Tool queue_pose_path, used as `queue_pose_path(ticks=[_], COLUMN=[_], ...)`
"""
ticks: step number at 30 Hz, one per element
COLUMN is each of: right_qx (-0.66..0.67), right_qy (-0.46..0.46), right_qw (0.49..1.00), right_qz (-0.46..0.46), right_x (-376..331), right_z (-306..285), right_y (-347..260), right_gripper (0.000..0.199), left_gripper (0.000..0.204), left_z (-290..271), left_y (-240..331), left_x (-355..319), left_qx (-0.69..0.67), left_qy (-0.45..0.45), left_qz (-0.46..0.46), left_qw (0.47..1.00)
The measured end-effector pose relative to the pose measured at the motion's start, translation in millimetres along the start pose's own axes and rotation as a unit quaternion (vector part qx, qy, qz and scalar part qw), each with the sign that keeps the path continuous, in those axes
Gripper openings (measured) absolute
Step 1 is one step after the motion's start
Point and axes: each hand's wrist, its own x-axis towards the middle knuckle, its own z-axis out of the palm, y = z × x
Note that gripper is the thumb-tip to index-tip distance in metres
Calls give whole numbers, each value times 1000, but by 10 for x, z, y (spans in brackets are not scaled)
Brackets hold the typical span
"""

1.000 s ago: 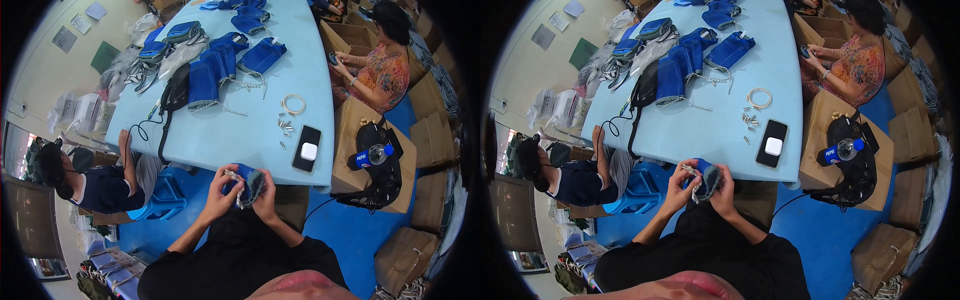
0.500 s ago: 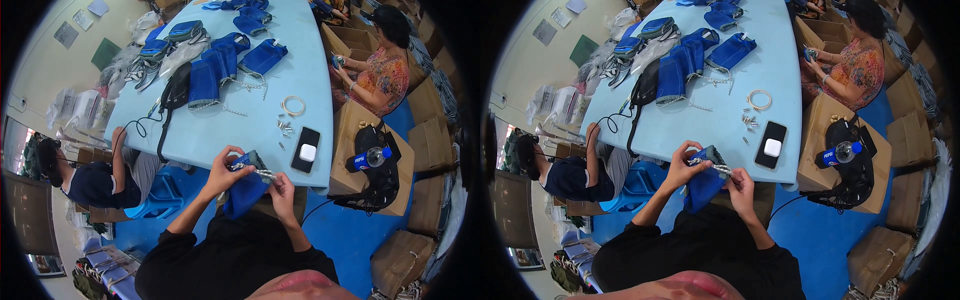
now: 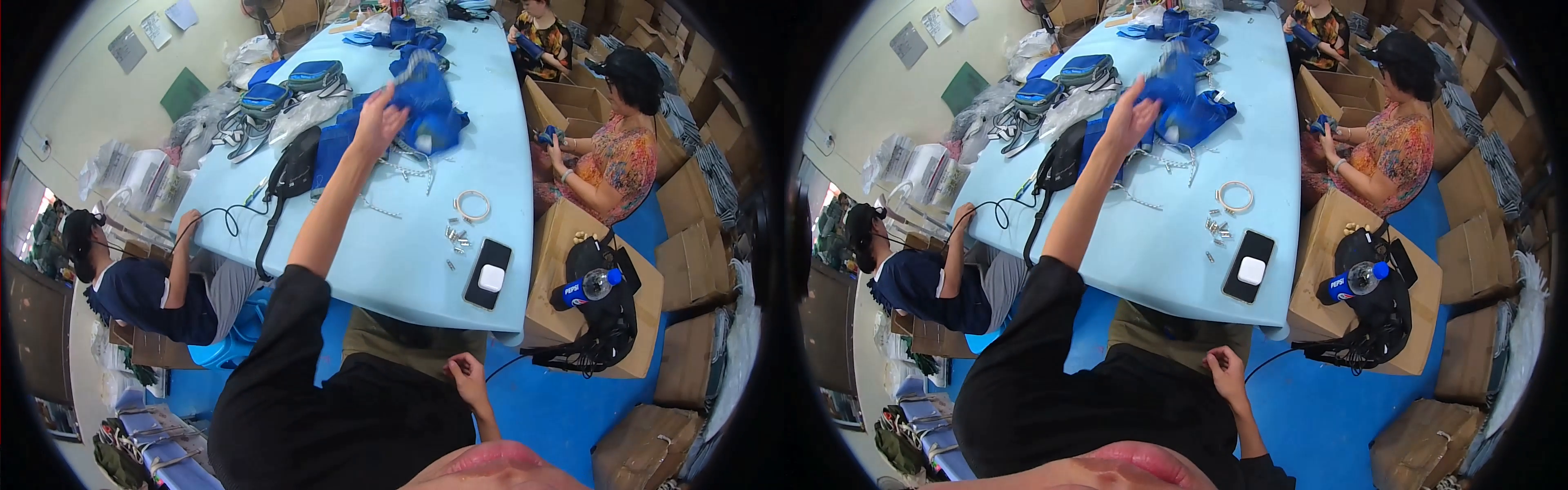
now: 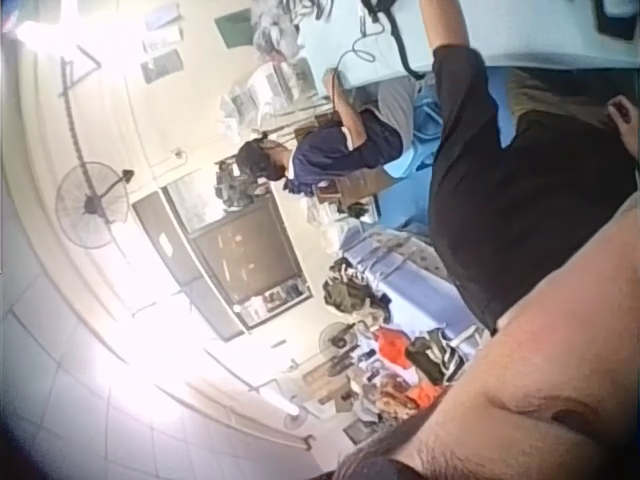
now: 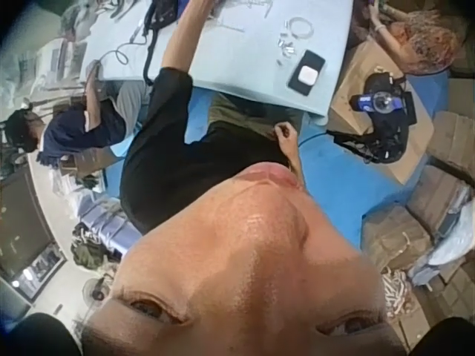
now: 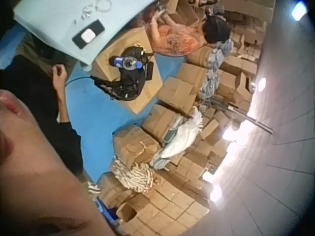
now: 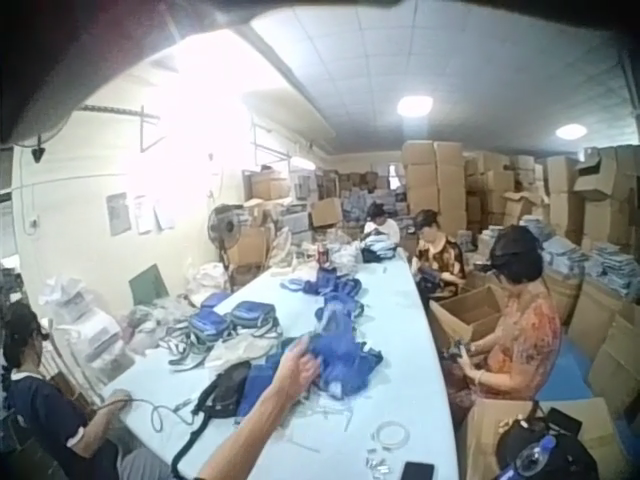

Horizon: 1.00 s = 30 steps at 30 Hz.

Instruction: Attaching a metal chain strap to a small blue leather pouch.

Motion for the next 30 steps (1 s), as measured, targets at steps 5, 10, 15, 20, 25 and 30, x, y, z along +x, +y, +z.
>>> queue_pose_path(ticks=[5,10,15,20,25,30], right_qx=[-30,48,38,14,31,20], right_qy=[64,114,80,79,101,116], right_qw=[997,991,995,995,994,992], right_qz=[8,45,50,52,41,43], right_x=[-320,-433,-342,-282,-264,-254], right_z=[-253,-274,-281,-319,-285,-301], right_y=[328,331,301,384,434,454], right_gripper=[11,11,12,13,13,13], left_gripper=[77,43,28,27,27,40], left_z=[236,-27,-534,-919,-1096,-753], left_y=[-370,-1195,-1426,-1375,-1424,-1186], left_x=[-214,-502,163,527,503,176], left_qx=[163,367,652,832,796,662], left_qy=[-43,-71,-52,-77,-65,-41], left_qz=[83,-22,226,145,214,233], left_qw=[982,927,722,530,563,711])
